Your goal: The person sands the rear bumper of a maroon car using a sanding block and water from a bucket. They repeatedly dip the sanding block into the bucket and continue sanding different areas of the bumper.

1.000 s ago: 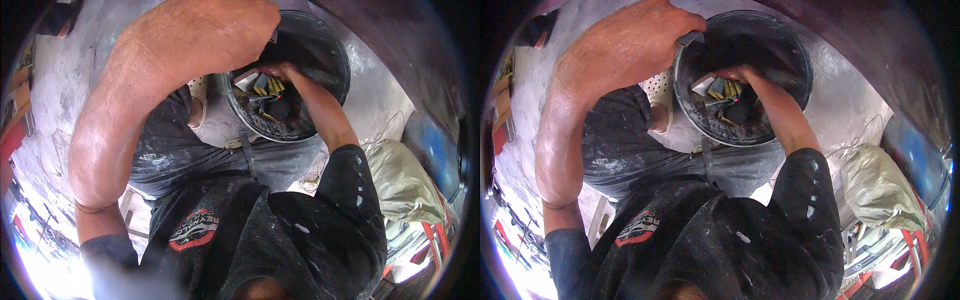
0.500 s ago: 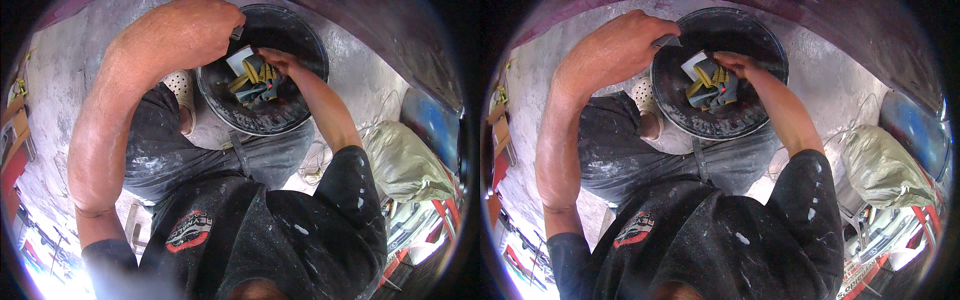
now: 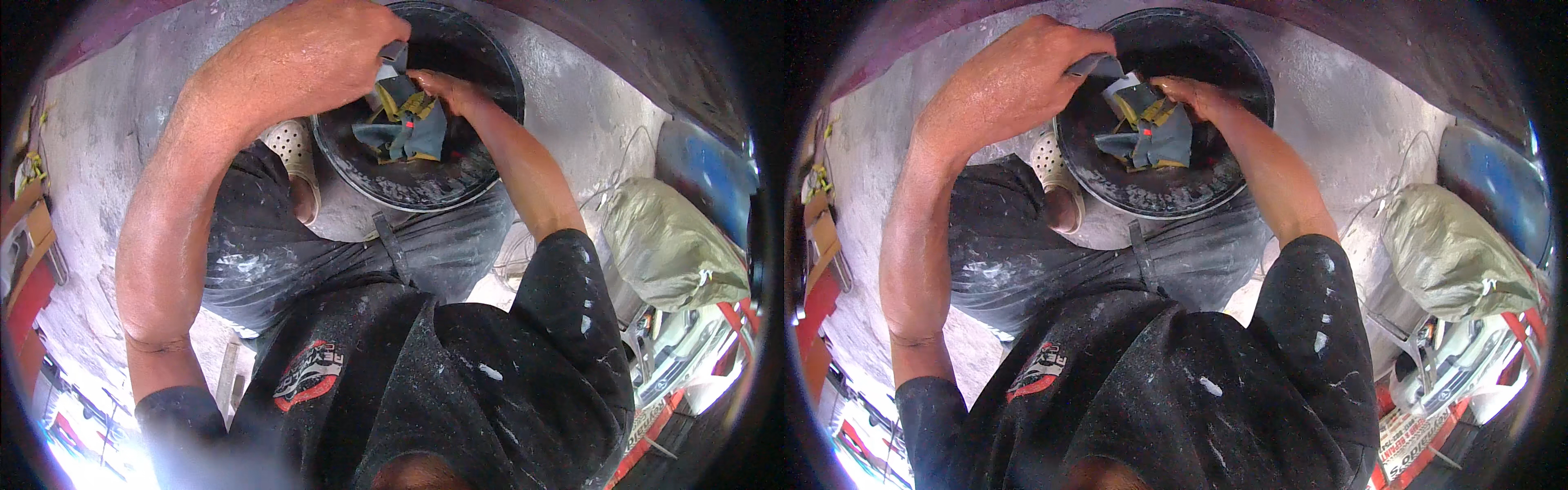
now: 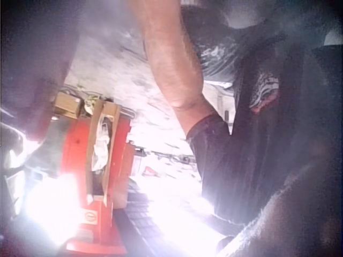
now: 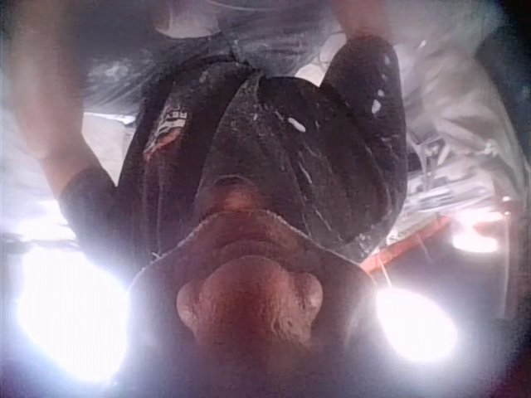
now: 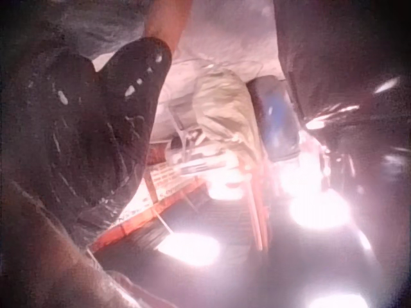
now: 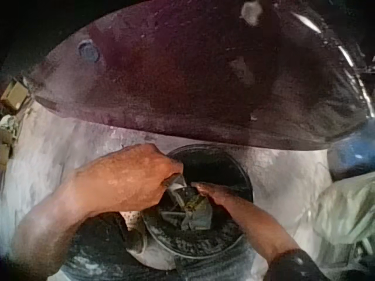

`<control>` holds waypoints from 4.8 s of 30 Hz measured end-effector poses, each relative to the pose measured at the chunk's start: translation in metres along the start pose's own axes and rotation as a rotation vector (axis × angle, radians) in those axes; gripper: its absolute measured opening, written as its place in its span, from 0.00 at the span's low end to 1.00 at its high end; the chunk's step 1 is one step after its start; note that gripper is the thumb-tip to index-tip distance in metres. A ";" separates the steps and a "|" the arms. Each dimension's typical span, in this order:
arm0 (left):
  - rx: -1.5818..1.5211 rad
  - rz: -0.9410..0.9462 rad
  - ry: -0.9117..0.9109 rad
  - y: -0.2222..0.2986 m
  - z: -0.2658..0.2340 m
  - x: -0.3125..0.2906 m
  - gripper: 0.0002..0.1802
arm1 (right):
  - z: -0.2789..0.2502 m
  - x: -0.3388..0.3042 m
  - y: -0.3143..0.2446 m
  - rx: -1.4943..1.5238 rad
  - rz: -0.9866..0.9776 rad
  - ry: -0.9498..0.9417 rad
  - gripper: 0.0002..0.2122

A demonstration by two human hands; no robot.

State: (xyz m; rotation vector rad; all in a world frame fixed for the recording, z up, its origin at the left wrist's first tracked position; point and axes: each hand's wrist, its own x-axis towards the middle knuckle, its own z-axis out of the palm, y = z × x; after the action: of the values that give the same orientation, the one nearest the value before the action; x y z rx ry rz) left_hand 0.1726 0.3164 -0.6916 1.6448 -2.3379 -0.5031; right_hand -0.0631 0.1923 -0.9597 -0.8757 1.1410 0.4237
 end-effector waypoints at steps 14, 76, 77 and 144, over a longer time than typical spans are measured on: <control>0.000 -0.066 0.010 0.005 -0.013 -0.019 0.21 | 0.038 0.085 -0.029 -1.302 -0.631 0.450 0.19; -0.033 -0.040 -0.116 -0.004 -0.006 0.006 0.15 | -0.016 0.092 0.065 -0.879 -0.633 0.642 0.23; -0.044 -0.087 -0.149 -0.004 -0.003 0.005 0.15 | -0.006 0.076 0.061 -0.826 -0.517 0.505 0.23; -0.116 -0.037 -0.060 -0.022 -0.011 -0.001 0.17 | 0.026 -0.053 0.014 -1.280 -0.486 0.259 0.18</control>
State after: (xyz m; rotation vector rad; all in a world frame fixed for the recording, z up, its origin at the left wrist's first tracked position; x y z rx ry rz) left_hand 0.1959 0.3094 -0.6901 1.6442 -2.2769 -0.6910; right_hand -0.0774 0.2283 -0.9133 -2.3150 0.7473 0.6399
